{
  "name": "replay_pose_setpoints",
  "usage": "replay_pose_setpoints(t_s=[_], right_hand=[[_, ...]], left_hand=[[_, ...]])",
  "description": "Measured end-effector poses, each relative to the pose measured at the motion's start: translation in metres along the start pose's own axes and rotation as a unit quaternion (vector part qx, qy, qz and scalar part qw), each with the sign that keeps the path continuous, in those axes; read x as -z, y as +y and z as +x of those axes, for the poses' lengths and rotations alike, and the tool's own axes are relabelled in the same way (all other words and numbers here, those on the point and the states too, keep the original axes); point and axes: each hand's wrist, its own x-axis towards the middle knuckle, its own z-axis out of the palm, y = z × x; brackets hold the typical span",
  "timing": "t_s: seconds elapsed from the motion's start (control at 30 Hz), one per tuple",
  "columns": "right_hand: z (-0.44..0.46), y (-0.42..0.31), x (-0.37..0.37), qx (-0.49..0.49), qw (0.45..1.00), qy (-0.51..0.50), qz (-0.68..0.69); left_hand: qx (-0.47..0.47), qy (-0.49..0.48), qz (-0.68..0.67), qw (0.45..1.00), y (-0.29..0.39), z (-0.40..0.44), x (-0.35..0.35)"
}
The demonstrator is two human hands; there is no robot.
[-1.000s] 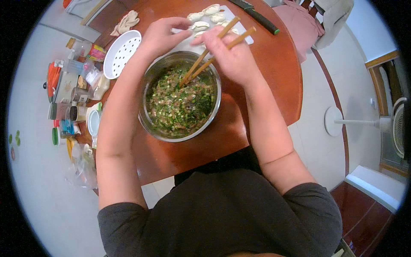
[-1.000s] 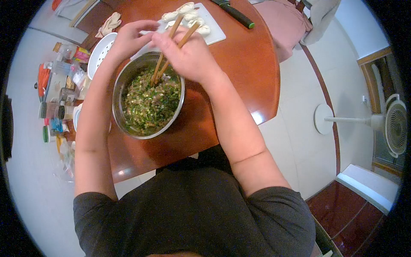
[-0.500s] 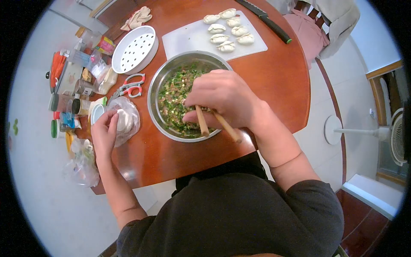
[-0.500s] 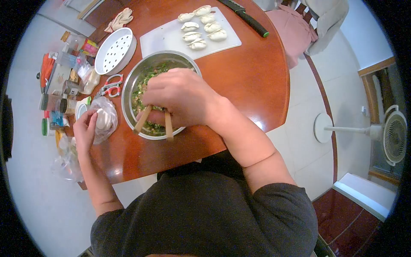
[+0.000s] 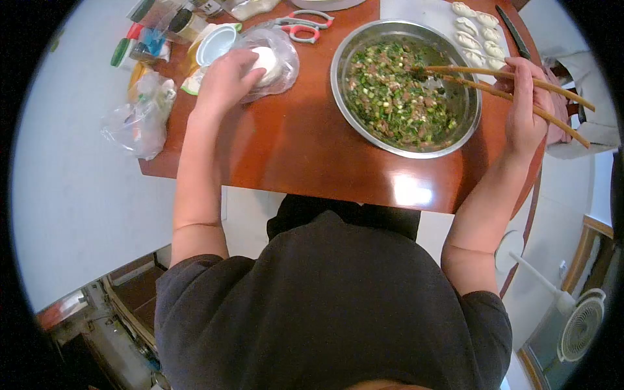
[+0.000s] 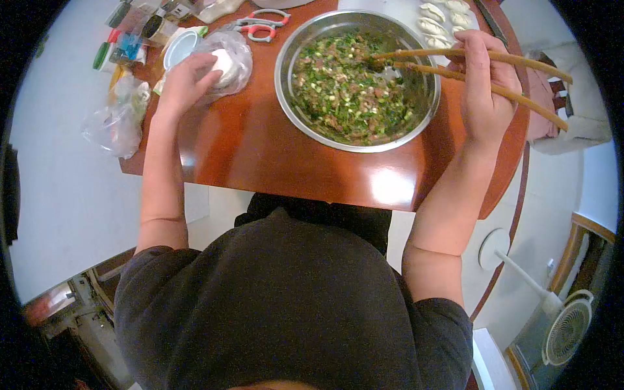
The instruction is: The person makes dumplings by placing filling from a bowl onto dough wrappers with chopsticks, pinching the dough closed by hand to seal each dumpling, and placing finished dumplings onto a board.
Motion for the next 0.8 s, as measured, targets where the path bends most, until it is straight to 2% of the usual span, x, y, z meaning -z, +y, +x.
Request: replay_pose_setpoints(t_s=[0.1, 0.17, 0.2, 0.3, 0.33, 0.43, 0.47, 0.57, 0.67, 0.77, 0.8], right_hand=[[0.002, 0.006, 0.005, -0.003, 0.999, 0.019, -0.042], [0.005, 0.016, 0.016, 0.039, 0.993, -0.007, -0.112], [0.005, 0.023, 0.022, 0.048, 0.997, -0.009, -0.063], [0.003, 0.017, 0.019, 0.019, 0.997, -0.005, -0.07], [0.007, 0.012, 0.02, 0.078, 0.988, -0.047, -0.122], [0.005, -0.021, 0.013, 0.0, 0.985, -0.066, -0.159], [0.006, -0.028, 0.01, 0.05, 0.975, -0.061, -0.208], [0.006, -0.028, 0.013, 0.0, 0.988, -0.067, -0.14], [0.004, -0.016, 0.022, -0.019, 0.988, -0.052, -0.143], [0.006, -0.021, 0.02, -0.109, 0.986, -0.056, -0.112], [0.006, -0.018, 0.021, -0.092, 0.989, -0.062, -0.1]], left_hand=[[-0.019, -0.005, 0.01, 1.0, -0.004, 0.003, -0.003], [-0.023, -0.016, 0.011, 1.0, -0.001, 0.004, -0.002], [-0.035, -0.024, 0.017, 0.999, -0.003, 0.005, -0.002], [-0.022, -0.037, -0.015, 0.999, -0.006, 0.008, 0.0], [-0.026, -0.039, -0.003, 0.999, -0.001, 0.007, 0.002], [-0.008, -0.058, -0.023, 0.998, -0.002, 0.007, 0.005], [-0.008, -0.063, -0.026, 0.998, 0.0, 0.007, 0.007], [-0.027, -0.079, -0.007, 0.996, -0.004, 0.009, 0.009], [-0.071, -0.048, 0.026, 0.996, 0.004, 0.004, 0.009], [-0.008, -0.019, 0.013, 1.0, 0.004, -0.002, 0.005], [0.026, 0.0, -0.038, 0.999, -0.002, -0.002, 0.001]])
